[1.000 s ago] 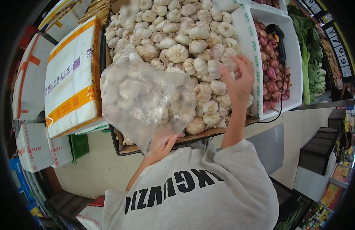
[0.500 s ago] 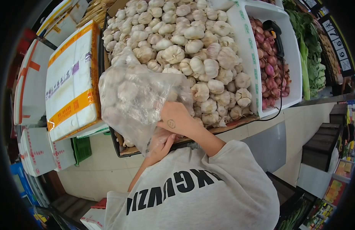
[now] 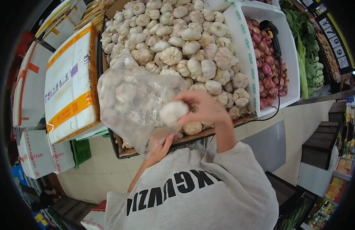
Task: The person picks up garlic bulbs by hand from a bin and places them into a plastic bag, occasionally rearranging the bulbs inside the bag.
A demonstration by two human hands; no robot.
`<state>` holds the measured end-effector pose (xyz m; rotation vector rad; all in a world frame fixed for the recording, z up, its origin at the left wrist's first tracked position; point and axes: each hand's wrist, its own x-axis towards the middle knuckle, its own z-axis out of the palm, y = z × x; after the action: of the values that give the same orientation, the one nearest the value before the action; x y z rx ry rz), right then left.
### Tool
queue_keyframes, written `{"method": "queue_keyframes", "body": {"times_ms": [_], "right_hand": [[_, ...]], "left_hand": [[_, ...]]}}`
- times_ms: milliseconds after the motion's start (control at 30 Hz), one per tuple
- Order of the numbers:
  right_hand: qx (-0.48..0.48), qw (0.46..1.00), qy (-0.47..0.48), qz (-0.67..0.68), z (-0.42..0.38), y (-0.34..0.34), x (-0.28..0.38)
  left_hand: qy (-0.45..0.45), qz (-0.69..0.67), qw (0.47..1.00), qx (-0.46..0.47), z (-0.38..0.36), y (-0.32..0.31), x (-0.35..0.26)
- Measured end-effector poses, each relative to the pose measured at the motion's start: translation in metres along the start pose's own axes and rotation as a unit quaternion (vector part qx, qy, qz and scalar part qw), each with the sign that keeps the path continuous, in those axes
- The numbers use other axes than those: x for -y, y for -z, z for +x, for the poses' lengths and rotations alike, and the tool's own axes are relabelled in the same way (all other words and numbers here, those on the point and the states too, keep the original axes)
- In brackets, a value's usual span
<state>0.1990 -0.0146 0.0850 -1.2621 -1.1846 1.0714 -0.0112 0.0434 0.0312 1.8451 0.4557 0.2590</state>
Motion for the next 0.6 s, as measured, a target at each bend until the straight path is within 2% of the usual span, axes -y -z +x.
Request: {"method": "queue_keyframes", "body": {"times_ms": [33,100,133,200,233,300,333,400,433,500,533,600], "right_hand": [[-0.040,0.998,0.049,0.028,-0.001,0.011,0.003],[-0.176,0.981,0.052,0.069,0.006,0.022,0.009],[-0.176,0.981,0.053,0.067,0.013,0.026,0.011],[-0.322,0.944,0.074,0.012,0.033,0.029,0.014],[-0.319,0.945,0.075,0.014,0.039,0.033,0.013],[-0.373,0.917,0.006,-0.142,0.050,0.041,0.006],[-0.368,0.919,0.007,-0.140,0.054,0.043,0.002],[-0.413,0.877,0.002,-0.246,0.061,0.043,-0.003],[-0.409,0.879,0.003,-0.244,0.062,0.040,-0.002],[-0.443,0.857,0.066,-0.256,0.058,0.029,0.005],[-0.440,0.859,0.065,-0.255,0.053,0.026,0.008],[-0.325,0.926,0.079,-0.173,0.036,0.024,0.015]], "left_hand": [[0.004,0.010,1.000,0.003,0.001,0.001,-0.001],[-0.009,0.028,0.999,0.011,0.002,0.001,0.002],[-0.019,0.048,0.999,0.016,0.003,0.001,0.003],[-0.005,0.028,0.999,0.014,0.001,0.000,0.002],[0.012,0.009,1.000,0.012,0.000,-0.001,0.002],[0.036,-0.008,0.999,0.014,-0.001,-0.001,0.003],[0.058,-0.027,0.998,0.021,-0.002,-0.001,0.003],[0.083,-0.034,0.996,0.024,-0.002,0.000,-0.002],[0.104,-0.044,0.993,0.031,-0.002,0.001,-0.004],[0.098,-0.038,0.994,0.032,-0.001,0.001,-0.001],[0.090,-0.033,0.995,0.037,-0.001,0.000,0.001],[0.065,-0.019,0.997,0.025,-0.002,-0.001,0.005]]}}
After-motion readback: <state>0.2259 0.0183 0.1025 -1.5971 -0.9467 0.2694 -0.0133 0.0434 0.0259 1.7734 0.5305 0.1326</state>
